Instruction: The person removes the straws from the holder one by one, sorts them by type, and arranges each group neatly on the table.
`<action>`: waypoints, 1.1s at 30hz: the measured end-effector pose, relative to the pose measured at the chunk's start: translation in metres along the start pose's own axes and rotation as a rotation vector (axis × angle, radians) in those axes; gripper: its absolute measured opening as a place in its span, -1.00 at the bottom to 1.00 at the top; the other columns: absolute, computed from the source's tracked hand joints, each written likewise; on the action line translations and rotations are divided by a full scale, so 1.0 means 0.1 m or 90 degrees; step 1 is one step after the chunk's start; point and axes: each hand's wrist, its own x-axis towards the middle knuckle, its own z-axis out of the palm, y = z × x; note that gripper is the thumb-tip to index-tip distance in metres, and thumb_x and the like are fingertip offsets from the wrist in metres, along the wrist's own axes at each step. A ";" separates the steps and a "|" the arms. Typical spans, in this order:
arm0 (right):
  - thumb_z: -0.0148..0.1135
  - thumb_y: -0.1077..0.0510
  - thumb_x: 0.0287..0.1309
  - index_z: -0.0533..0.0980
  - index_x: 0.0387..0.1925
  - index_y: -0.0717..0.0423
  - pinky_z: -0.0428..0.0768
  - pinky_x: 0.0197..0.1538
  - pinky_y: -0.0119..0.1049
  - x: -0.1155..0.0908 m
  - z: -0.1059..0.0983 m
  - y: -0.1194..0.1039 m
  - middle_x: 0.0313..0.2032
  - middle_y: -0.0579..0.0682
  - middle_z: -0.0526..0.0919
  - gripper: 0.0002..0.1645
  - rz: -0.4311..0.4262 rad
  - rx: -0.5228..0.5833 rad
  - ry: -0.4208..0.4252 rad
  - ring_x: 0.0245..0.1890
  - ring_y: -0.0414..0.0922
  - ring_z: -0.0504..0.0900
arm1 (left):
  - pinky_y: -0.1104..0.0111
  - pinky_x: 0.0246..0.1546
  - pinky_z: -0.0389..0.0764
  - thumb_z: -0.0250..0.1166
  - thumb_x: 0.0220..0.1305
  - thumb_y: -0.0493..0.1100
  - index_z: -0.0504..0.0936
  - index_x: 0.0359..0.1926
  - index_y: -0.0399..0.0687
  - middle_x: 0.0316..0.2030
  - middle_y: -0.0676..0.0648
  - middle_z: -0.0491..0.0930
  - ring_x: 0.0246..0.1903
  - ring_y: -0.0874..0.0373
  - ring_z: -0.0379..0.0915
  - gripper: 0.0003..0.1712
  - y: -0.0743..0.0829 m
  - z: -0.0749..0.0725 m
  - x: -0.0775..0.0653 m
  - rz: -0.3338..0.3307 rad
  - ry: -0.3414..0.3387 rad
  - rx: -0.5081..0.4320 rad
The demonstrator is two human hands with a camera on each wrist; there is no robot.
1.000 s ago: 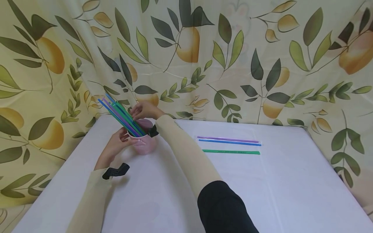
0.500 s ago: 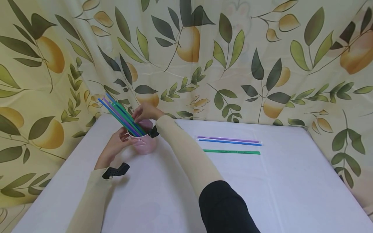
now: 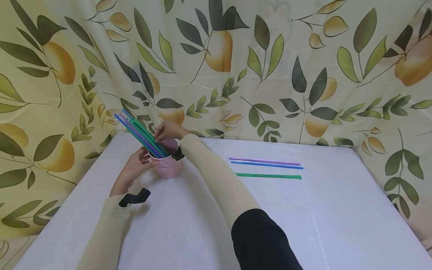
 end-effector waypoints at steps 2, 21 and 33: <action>0.35 0.28 0.02 0.65 -0.28 0.29 0.59 -0.19 -0.53 0.01 -0.01 0.01 -0.27 0.14 0.73 -0.81 -0.004 0.005 0.007 -0.37 -0.26 0.61 | -0.02 0.42 0.10 0.35 0.14 -0.07 0.06 0.42 -0.10 0.43 -0.19 0.08 0.41 -0.17 0.01 -0.07 0.07 0.00 -0.03 -0.008 -0.003 0.000; 0.30 0.28 0.08 0.61 -0.26 0.29 0.67 -0.04 -0.16 -0.12 -0.28 -0.11 -0.30 0.14 0.72 -0.83 -0.003 0.170 0.100 -0.38 -0.18 0.65 | 0.00 0.42 0.11 0.33 0.17 -0.09 0.10 0.40 -0.17 0.41 -0.21 0.10 0.40 -0.17 0.01 -0.13 0.28 0.02 -0.16 -0.031 -0.005 0.006; 0.28 0.23 0.11 0.62 -0.23 0.26 0.67 -0.10 -0.37 -0.17 -0.63 -0.47 -0.22 0.16 0.71 -0.80 -0.076 0.133 0.114 -0.24 -0.07 0.68 | -0.01 0.41 0.14 0.37 0.11 0.02 0.11 0.40 -0.08 0.42 -0.15 0.12 0.40 -0.14 0.03 -0.08 -0.02 0.02 0.02 -0.024 0.011 0.018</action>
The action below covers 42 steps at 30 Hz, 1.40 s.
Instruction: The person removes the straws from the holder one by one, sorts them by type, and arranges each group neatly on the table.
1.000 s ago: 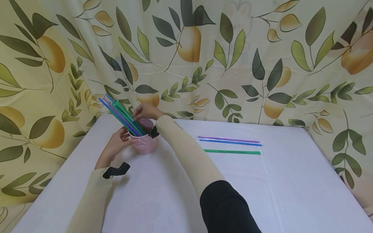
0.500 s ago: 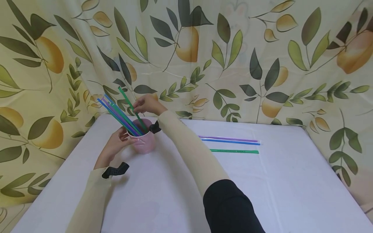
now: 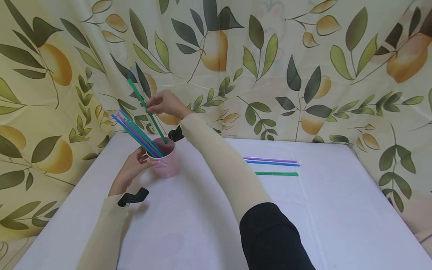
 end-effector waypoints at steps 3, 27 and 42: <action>0.28 0.23 0.11 0.61 -0.20 0.28 0.67 -0.09 -0.37 0.00 -0.08 -0.16 -0.20 0.18 0.71 -0.78 0.001 0.002 0.008 -0.25 -0.11 0.68 | -0.01 0.41 0.14 0.38 0.10 0.01 0.13 0.38 -0.09 0.41 -0.16 0.13 0.40 -0.13 0.03 -0.09 0.01 0.00 -0.01 0.000 0.003 -0.001; 0.28 0.18 0.13 0.62 -0.13 0.19 0.62 0.02 -0.35 -0.56 -0.68 -0.29 -0.15 0.08 0.70 -0.74 0.010 -0.086 0.012 -0.17 -0.07 0.68 | 0.03 0.42 0.14 0.37 0.11 0.04 0.08 0.40 -0.12 0.42 -0.18 0.10 0.41 -0.14 0.02 -0.05 -0.01 -0.01 0.00 0.002 -0.006 0.013; 0.29 0.21 0.11 0.66 -0.18 0.17 0.61 0.07 -0.20 -1.14 -0.87 0.07 -0.19 0.07 0.72 -0.78 0.062 -0.165 0.008 -0.16 -0.04 0.67 | 0.05 0.41 0.15 0.36 0.13 -0.03 0.05 0.41 -0.16 0.41 -0.23 0.09 0.41 -0.14 0.01 -0.05 -0.01 0.01 -0.02 0.010 -0.001 0.008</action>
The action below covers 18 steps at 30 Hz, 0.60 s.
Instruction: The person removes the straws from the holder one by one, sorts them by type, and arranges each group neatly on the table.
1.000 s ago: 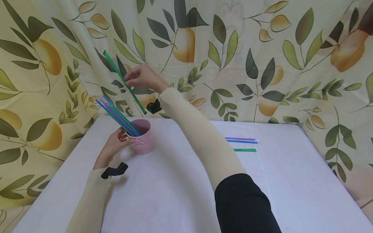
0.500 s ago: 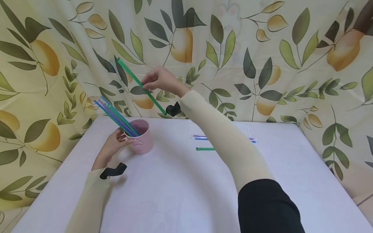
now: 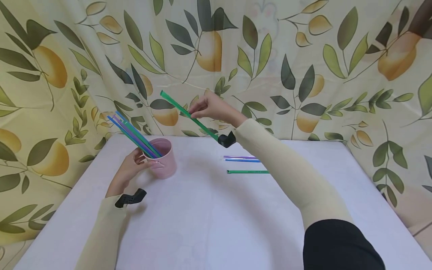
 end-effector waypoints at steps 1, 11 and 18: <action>0.30 0.21 0.11 0.66 -0.18 0.17 0.62 0.05 -0.21 -0.04 0.00 0.04 -0.19 0.07 0.72 -0.78 0.008 -0.005 -0.001 -0.15 -0.06 0.66 | 0.04 0.41 0.15 0.36 0.13 -0.03 0.04 0.41 -0.17 0.41 -0.24 0.09 0.41 -0.15 0.01 -0.04 0.00 0.00 0.00 -0.001 -0.001 0.001; 0.29 0.26 0.10 0.66 -0.19 0.23 0.66 -0.13 -0.40 -0.44 -0.05 0.39 -0.21 0.12 0.72 -0.78 0.036 -0.026 -0.017 -0.28 -0.15 0.67 | 0.04 0.41 0.16 0.36 0.12 0.01 0.06 0.41 -0.15 0.42 -0.21 0.08 0.41 -0.13 0.01 -0.05 0.00 0.00 0.00 -0.006 0.000 0.007; 0.32 0.21 0.07 0.67 -0.22 0.14 0.65 -0.18 -0.41 -0.73 -0.10 0.64 -0.24 0.04 0.73 -0.80 0.079 -0.046 -0.038 -0.30 -0.19 0.66 | 0.03 0.41 0.16 0.36 0.11 0.04 0.10 0.40 -0.11 0.42 -0.18 0.11 0.40 -0.13 0.03 -0.06 -0.01 -0.01 0.02 -0.015 0.000 0.002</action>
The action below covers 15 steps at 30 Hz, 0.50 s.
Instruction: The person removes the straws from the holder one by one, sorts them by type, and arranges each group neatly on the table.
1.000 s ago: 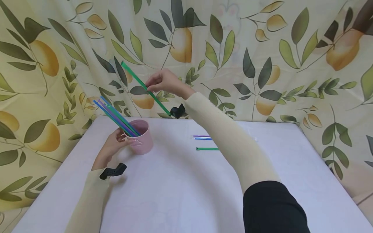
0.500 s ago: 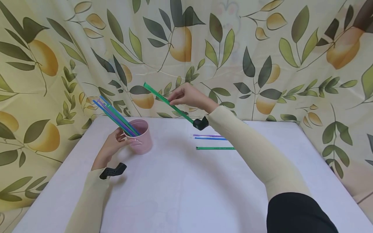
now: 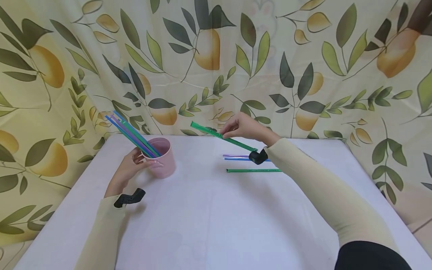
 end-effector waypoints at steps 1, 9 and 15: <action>0.33 0.21 0.06 0.68 -0.22 0.14 0.65 -0.18 -0.41 -0.04 -0.01 0.04 -0.24 0.04 0.73 -0.80 0.000 -0.001 -0.005 -0.30 -0.19 0.66 | 0.04 0.41 0.16 0.37 0.11 0.04 0.09 0.40 -0.12 0.42 -0.18 0.10 0.41 -0.13 0.02 -0.06 0.00 0.00 0.00 -0.001 0.000 0.001; 0.34 0.22 0.04 0.68 -0.25 0.14 0.64 -0.18 -0.50 -0.25 0.00 0.36 -0.23 0.06 0.72 -0.81 -0.004 -0.001 -0.042 -0.29 -0.20 0.65 | 0.05 0.41 0.16 0.36 0.12 0.03 0.06 0.41 -0.12 0.42 -0.19 0.08 0.41 -0.13 0.01 -0.05 0.02 0.00 -0.03 -0.008 -0.001 0.004; 0.34 0.21 0.04 0.68 -0.25 0.13 0.63 -0.14 -0.52 -0.39 0.04 0.60 -0.23 0.05 0.71 -0.82 0.019 -0.012 -0.060 -0.27 -0.21 0.64 | 0.04 0.42 0.15 0.35 0.13 0.03 0.09 0.40 -0.11 0.42 -0.17 0.09 0.41 -0.13 0.00 -0.08 0.03 0.01 -0.03 -0.011 -0.006 -0.004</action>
